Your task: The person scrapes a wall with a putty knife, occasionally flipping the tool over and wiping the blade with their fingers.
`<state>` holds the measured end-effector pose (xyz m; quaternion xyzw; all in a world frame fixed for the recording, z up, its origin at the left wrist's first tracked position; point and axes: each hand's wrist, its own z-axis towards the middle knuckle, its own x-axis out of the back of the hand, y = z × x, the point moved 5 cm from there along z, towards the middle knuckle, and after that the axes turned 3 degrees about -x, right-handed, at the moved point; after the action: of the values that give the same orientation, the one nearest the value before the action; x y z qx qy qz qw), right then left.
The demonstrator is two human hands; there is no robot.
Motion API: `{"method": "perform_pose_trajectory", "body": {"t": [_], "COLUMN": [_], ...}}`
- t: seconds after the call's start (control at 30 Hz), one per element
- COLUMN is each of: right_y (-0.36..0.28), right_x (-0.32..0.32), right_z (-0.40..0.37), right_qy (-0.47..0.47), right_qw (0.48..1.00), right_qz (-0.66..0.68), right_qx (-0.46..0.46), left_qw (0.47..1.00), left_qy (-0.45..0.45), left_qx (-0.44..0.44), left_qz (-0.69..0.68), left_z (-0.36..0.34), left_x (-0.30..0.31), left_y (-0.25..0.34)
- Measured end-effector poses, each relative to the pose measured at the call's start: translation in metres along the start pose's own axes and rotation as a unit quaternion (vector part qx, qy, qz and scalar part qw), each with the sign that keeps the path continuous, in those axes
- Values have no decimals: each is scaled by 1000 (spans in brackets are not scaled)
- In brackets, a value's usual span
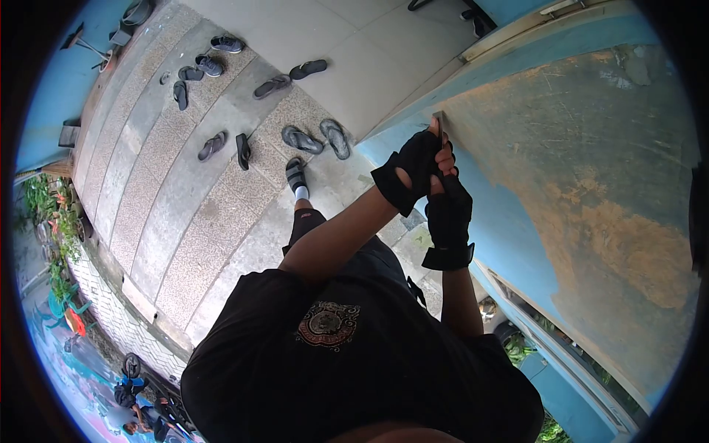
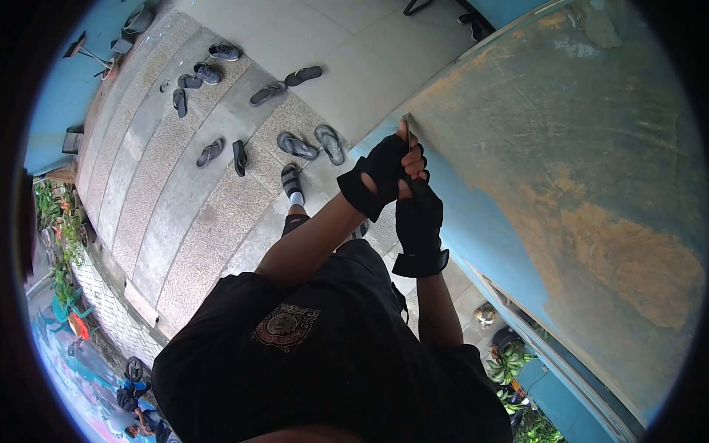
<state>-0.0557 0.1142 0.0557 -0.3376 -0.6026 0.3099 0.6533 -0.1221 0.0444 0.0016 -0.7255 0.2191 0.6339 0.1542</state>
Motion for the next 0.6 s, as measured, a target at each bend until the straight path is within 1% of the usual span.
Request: {"method": "perform_pose_trajectory", "body": {"t": [0.03,0.07,0.13,0.23,0.27,0.33,0.37,0.4,0.43,0.47,0.53,0.6], "right_y": [-1,-1,-4,-3,-2,-2,1,1,0,-1,-4,-10], "right_x": [-1,2,4,6,4,-2,0,2,5,4,3,-1], "right_z": [1,-2,-5,-8,-7,-2,-7,-10,-12,-11,-11,-7], "right_qy": [-32,-30,-15,16,16,-20,-20,-6,9,8,28,25], "right_qw": [999,999,999,1000,1000,997,996,999,1000,1000,999,1000], "right_qz": [6,3,-16,7,8,52,52,27,2,3,-19,4], "right_qx": [-28,-33,-25,-21,-23,-61,-65,-42,-19,-16,7,10], "left_qw": [1000,1000,999,1000,1000,1000,1000,1000,1000,1000,1000,1000], "left_qy": [8,10,10,-21,-20,6,11,10,0,-12,-3,9], "left_qx": [-13,-9,3,7,8,-7,-14,-13,7,23,21,23], "left_qz": [-7,-10,-33,-18,-17,-17,-12,-10,-9,-7,-1,-1], "left_z": [1,0,-2,-4,-3,-2,-5,-5,-7,-6,-6,-6], "left_x": [2,2,0,-8,-6,-5,-7,-6,-8,-10,-8,-5], "left_y": [1,-4,-5,-8,-6,3,3,1,-7,-10,-4,-3]}}
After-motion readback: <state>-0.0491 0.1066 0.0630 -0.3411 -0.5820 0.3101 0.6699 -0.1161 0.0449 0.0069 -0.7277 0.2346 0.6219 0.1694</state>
